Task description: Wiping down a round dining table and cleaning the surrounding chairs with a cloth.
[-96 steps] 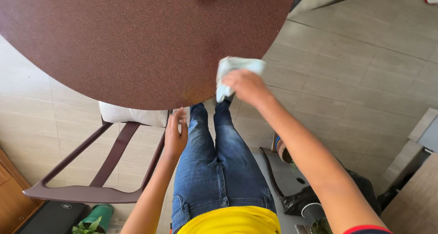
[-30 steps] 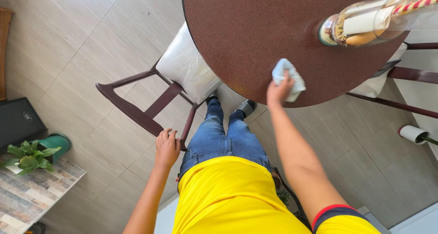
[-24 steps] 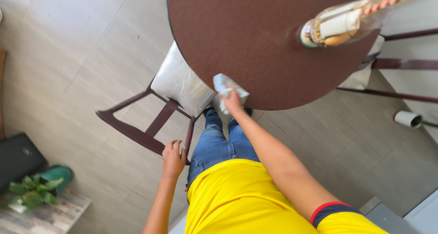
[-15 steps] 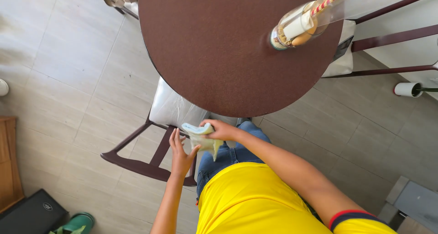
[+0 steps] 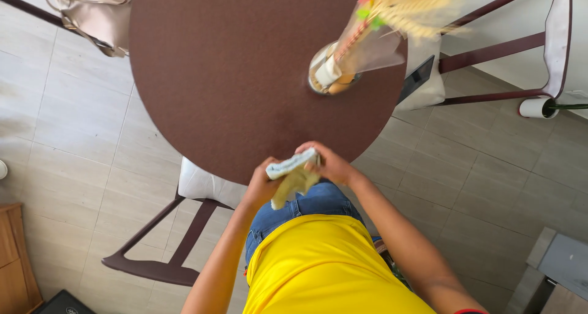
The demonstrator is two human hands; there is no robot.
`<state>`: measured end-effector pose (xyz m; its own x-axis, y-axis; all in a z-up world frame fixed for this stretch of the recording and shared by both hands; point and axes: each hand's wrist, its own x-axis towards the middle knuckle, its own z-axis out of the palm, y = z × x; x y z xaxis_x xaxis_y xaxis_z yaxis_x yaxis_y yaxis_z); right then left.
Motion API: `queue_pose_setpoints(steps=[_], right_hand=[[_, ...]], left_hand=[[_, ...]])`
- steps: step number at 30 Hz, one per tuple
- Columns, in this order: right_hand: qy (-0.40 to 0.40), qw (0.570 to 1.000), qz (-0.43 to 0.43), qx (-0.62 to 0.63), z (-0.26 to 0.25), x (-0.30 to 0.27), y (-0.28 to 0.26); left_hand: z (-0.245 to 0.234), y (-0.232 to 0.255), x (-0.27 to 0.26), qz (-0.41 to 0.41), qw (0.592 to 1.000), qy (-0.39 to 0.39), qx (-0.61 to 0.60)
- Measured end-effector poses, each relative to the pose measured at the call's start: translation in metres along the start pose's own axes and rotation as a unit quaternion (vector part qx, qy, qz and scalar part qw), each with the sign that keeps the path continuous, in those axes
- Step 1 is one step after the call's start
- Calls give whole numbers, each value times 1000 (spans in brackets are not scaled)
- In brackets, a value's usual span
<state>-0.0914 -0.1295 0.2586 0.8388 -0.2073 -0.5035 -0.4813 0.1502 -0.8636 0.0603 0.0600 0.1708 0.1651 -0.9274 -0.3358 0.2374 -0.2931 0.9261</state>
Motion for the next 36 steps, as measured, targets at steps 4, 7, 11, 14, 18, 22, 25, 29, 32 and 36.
queue_pose_setpoints(steps=[4,7,11,14,18,22,25,29,32,36], right_hand=[[188,975,36,114,-97,-2,26],[278,946,70,154,-162,13,44],[290,933,54,205,-218,51,65],[256,944,53,203,-228,77,80],[256,941,59,215,-219,91,78],[283,917,48,277,-205,97,71],[304,902,54,303,-203,107,66],[315,897,88,296,-200,128,65],[313,909,103,255,-194,163,38],[249,933,58,252,-189,208,36]], left_hand=[[21,0,64,7,975,223,-22],[17,31,109,-50,950,282,-125],[9,23,172,-69,922,248,-289],[16,30,210,-145,936,201,-248],[38,-6,256,-119,941,169,-267],[42,11,266,-172,920,144,-322],[39,24,273,-215,902,134,-349],[27,12,289,-190,899,161,-361],[-5,41,287,-153,890,178,-391],[-47,36,291,-148,895,221,-359]])
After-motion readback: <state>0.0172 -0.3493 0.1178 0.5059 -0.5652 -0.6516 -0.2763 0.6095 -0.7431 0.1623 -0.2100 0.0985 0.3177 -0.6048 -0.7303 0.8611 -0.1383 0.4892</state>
